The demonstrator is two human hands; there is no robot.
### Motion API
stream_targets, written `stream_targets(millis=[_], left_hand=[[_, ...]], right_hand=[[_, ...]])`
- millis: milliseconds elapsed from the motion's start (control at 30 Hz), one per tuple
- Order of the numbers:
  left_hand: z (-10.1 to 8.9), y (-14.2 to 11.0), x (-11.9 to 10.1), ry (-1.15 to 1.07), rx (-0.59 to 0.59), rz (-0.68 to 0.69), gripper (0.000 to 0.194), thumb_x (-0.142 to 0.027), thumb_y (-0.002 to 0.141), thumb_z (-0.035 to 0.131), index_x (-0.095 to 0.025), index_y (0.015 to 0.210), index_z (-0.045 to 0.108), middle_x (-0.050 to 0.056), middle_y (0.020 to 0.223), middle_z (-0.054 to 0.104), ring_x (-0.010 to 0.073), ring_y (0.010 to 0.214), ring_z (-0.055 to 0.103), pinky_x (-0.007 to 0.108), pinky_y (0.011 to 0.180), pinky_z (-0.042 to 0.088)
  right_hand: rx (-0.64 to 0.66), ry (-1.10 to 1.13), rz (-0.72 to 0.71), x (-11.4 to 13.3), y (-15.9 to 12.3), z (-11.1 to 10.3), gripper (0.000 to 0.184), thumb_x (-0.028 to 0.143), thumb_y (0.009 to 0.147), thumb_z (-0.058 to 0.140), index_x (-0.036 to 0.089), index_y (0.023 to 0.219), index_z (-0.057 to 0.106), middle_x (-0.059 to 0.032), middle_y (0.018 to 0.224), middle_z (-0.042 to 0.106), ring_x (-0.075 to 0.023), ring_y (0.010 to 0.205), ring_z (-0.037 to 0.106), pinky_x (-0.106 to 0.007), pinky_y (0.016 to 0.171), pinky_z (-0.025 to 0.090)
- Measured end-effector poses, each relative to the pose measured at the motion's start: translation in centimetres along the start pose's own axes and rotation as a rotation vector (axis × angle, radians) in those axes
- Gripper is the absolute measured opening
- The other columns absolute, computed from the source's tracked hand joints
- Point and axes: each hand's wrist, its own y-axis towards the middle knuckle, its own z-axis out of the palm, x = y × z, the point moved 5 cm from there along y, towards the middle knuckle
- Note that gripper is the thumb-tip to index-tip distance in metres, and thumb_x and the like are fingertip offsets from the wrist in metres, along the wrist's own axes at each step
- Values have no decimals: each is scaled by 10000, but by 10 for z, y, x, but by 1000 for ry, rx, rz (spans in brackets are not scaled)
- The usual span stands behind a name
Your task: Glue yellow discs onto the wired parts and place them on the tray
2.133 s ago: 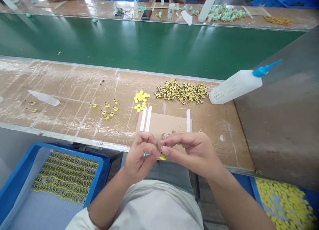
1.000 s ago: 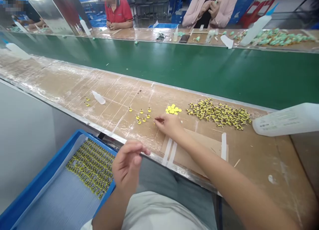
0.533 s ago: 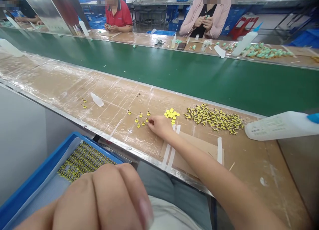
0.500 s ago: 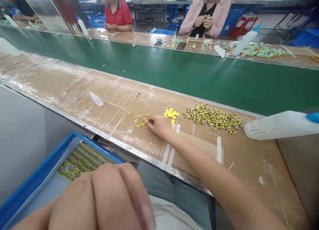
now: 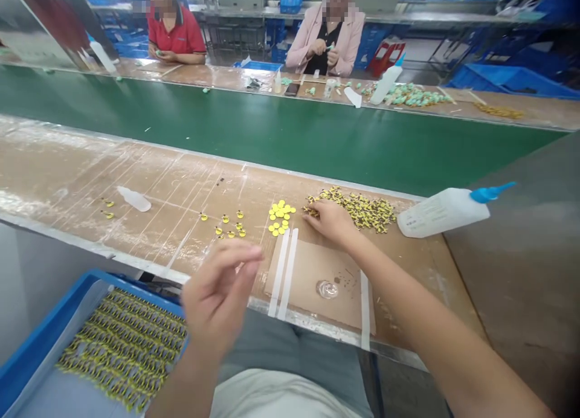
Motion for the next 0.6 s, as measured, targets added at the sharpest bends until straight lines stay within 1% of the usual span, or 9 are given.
stream_targets(millis=[33,100,167,233,333,400,467,533,600], left_hand=[[16,2,23,131,82,-61,190,-214,888,640,-278,1046,725,51,961,677,215,899,656,365,799,539],[46,2,71,310,236,-120,243,-222,904,599,-223,1129,691,78,1018,651,207,880,649,356,778,540],[64,4,110,470,272,-118,271,-240,900,584,-170,1145,677,100,1011,615,216,850,643,382,791,541],[79,9,138,613,315,-99,305,-249,908,561,-142,1175,662,115,1017,591,241,904,635,404,842,528],[95,23,157,743,349,-79,315,-262,921,541,-147,1188,661,126,1043,587,267,1005,613,404,900,498],[103,36,162,775,356,-82,315,-263,926,534,-149,1188,667,133,1057,591,274,1024,604,401,903,484],[111,48,165,791,372,-89,296,-260,920,545,-153,1156,687,133,1057,595,272,1009,600,392,882,479],[117,55,168,796,392,-97,247,-259,903,573,-166,1078,721,121,1041,600,262,981,601,374,859,475],[120,59,172,783,404,-107,205,-259,894,591,-177,1007,741,104,1007,603,247,950,604,357,848,470]], right_hand=[[-2,9,-11,-7,-3,2,283,369,909,624,183,1100,719,-122,1111,695,-248,1046,632,-301,839,471],[-16,38,-34,-14,-9,7,293,385,927,611,188,1116,716,-119,1144,680,-240,1082,612,-299,863,469],[-32,79,-60,-14,-12,11,282,371,948,583,185,1112,715,-123,1147,678,-245,1108,591,-308,893,457],[-46,136,-85,-13,-14,14,272,351,961,559,170,1090,718,-139,1131,684,-258,1120,577,-325,931,436],[-67,262,-99,-15,-17,14,278,346,970,532,153,1006,728,-169,1118,694,-274,1116,577,-355,978,406],[-91,378,-80,-20,-19,12,280,363,961,541,157,956,731,-172,1095,707,-276,1094,593,-366,995,398],[-135,517,-27,-26,-20,9,284,395,942,562,165,927,728,-162,1072,719,-275,1079,608,-366,993,410],[-193,677,68,-35,-24,6,329,451,935,555,164,939,715,-152,1036,727,-267,1036,633,-356,934,461],[-238,863,189,-44,-30,6,427,529,949,493,150,978,688,-145,976,733,-243,915,674,-333,793,530]])
